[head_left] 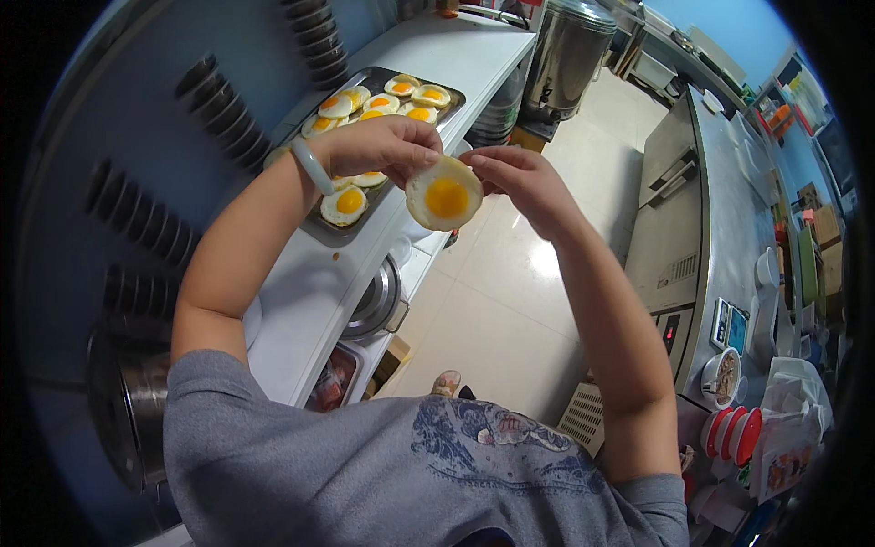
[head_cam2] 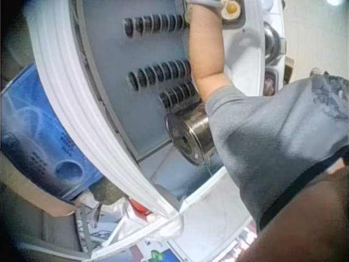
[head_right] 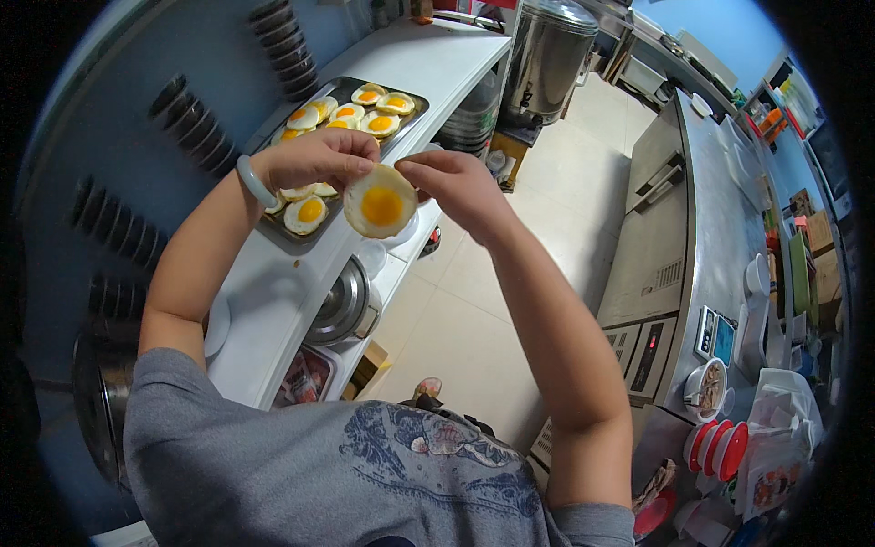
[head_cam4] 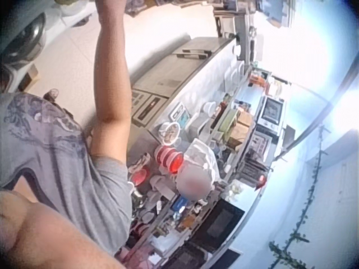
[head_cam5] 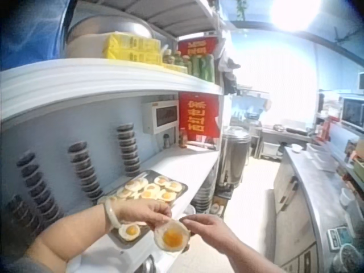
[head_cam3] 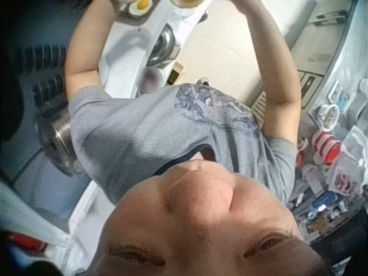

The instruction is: The person assembles a meal by placing rice into a bowl, adding fried eggs, and topping with a dark sauce and a packet of seasoned shredded meat. They use chopsticks to transfer ingredients and arrange them in the bowl.

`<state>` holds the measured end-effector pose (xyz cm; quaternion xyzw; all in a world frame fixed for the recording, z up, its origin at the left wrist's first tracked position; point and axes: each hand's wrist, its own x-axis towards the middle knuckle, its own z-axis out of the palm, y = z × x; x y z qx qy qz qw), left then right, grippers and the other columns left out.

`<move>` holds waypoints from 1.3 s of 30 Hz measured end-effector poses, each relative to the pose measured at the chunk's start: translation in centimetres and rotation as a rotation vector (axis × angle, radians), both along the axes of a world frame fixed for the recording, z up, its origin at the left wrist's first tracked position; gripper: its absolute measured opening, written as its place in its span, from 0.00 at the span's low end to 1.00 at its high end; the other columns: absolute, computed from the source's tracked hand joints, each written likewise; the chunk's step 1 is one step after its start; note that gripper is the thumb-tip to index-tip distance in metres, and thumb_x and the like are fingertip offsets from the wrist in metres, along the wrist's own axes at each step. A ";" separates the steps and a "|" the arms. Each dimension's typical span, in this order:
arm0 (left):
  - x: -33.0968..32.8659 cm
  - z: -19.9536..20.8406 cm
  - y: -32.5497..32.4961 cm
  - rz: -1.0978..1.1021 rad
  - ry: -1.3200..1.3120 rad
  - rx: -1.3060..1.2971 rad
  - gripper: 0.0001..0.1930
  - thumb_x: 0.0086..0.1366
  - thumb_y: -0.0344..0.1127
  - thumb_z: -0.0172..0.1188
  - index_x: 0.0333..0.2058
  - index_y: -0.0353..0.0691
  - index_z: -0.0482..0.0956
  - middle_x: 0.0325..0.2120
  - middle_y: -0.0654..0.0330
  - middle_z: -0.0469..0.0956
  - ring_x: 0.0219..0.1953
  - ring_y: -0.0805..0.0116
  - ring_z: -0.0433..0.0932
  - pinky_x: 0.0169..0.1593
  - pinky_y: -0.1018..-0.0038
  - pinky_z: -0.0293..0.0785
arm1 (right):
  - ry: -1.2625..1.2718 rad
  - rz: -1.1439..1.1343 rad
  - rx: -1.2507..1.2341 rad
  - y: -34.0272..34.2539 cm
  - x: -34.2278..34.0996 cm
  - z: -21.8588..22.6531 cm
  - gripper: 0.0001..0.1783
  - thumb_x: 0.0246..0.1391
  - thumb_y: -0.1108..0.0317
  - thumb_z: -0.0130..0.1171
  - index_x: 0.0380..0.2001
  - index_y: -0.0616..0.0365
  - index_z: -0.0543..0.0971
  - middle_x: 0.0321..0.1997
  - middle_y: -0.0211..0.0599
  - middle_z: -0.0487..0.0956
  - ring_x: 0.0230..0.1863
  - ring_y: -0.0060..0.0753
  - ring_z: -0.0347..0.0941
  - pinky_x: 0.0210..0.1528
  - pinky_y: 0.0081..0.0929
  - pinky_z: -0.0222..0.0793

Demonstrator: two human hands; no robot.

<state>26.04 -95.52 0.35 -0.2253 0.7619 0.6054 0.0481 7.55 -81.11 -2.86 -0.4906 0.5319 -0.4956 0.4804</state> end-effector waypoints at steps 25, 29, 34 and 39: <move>16.0 -7.7 -16.3 0.192 -0.814 -1.273 0.15 0.60 0.29 0.51 0.45 0.46 0.78 0.45 0.53 0.68 0.48 0.56 0.69 0.51 0.66 0.67 | -0.512 -0.100 0.107 5.3 -5.2 -1.0 0.18 0.56 0.70 0.50 0.47 0.70 0.70 0.43 0.44 0.75 0.44 0.34 0.74 0.51 0.33 0.70; 16.7 -8.5 -16.8 0.154 -0.817 -1.259 0.13 0.59 0.29 0.53 0.43 0.45 0.79 0.41 0.54 0.70 0.45 0.56 0.70 0.49 0.65 0.68 | -0.533 -0.179 0.108 8.9 -7.0 -2.7 0.17 0.57 0.71 0.48 0.46 0.71 0.71 0.42 0.43 0.77 0.42 0.34 0.76 0.48 0.31 0.72; 17.8 -7.5 -16.6 0.140 -0.658 -1.302 0.06 0.58 0.31 0.54 0.33 0.44 0.79 0.38 0.54 0.71 0.41 0.56 0.73 0.43 0.63 0.70 | -0.602 -0.183 0.052 11.0 -8.2 -3.8 0.15 0.57 0.73 0.47 0.45 0.70 0.72 0.42 0.43 0.78 0.42 0.33 0.77 0.47 0.29 0.74; 18.2 -6.6 -15.5 0.122 -0.552 -1.316 0.03 0.55 0.30 0.57 0.28 0.40 0.73 0.34 0.57 0.71 0.36 0.57 0.73 0.39 0.64 0.70 | -0.609 -0.198 0.056 11.4 -8.5 -4.1 0.15 0.57 0.73 0.47 0.45 0.70 0.71 0.41 0.43 0.78 0.42 0.33 0.77 0.47 0.28 0.74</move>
